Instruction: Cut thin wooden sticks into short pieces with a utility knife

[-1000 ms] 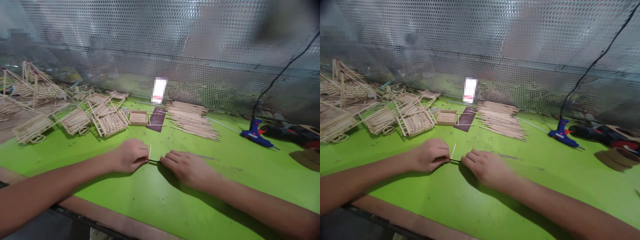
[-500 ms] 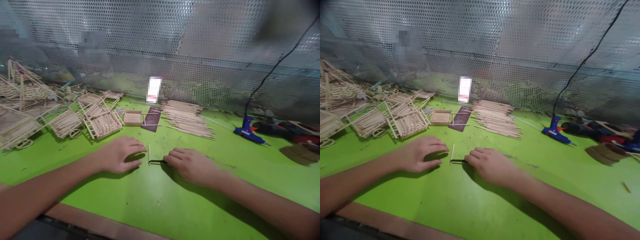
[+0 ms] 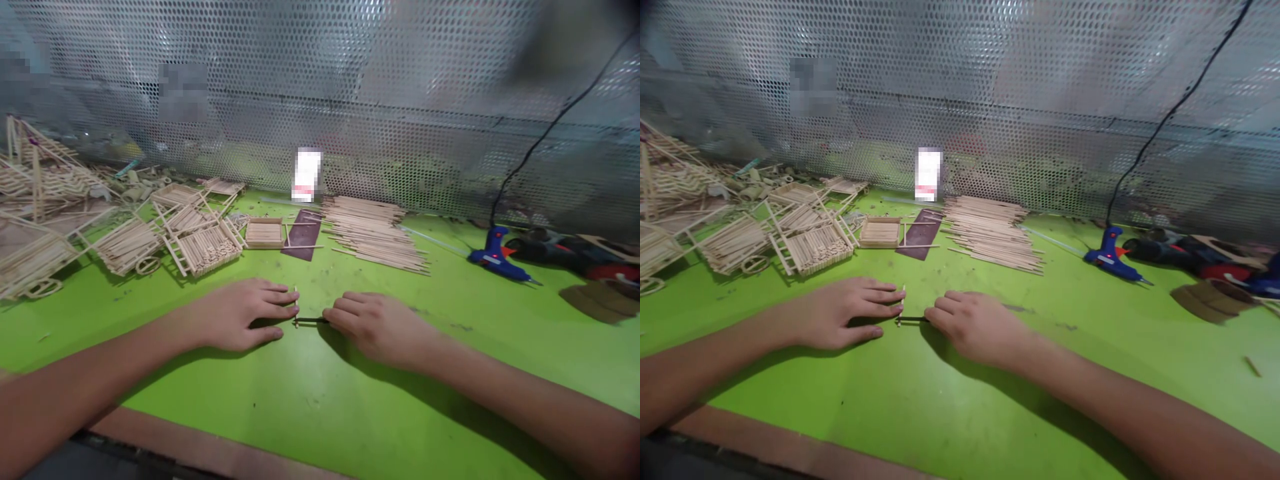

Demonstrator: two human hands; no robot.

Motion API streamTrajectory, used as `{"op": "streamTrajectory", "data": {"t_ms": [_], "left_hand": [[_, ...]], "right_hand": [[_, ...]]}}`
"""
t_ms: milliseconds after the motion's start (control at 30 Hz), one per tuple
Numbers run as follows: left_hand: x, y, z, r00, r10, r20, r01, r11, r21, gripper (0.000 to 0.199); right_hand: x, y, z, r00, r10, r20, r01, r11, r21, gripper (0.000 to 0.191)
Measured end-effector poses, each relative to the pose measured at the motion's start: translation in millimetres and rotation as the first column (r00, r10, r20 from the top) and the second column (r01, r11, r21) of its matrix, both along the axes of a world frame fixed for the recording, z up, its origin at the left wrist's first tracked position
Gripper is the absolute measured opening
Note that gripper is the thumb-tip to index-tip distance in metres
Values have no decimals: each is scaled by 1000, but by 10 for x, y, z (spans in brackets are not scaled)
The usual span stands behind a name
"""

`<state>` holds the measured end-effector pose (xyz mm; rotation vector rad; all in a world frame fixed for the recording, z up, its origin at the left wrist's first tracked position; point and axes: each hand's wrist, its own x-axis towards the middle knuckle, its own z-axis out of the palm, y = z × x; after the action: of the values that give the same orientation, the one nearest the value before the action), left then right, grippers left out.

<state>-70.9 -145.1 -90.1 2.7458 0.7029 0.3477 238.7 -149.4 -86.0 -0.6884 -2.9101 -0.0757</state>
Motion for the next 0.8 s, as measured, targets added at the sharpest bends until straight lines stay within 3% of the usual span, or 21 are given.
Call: {"op": "streamTrajectory", "data": {"t_ms": [333,467,800], "left_hand": [[-23,47,39,1000,-21,12,20,999,42,36],[-18,42,29,1000,-10,-5,11,997,74,44],[4,60,19,999,-44,-12,44,997,-56,37]], "right_hand": [[-59,8,7,1000,-3,17,4,999,-45,19],[-64,19,-8,1000,6,5,-6,999,-43,18],[-85,25,9,1000,18,-15,-19,999,-50,17]]}}
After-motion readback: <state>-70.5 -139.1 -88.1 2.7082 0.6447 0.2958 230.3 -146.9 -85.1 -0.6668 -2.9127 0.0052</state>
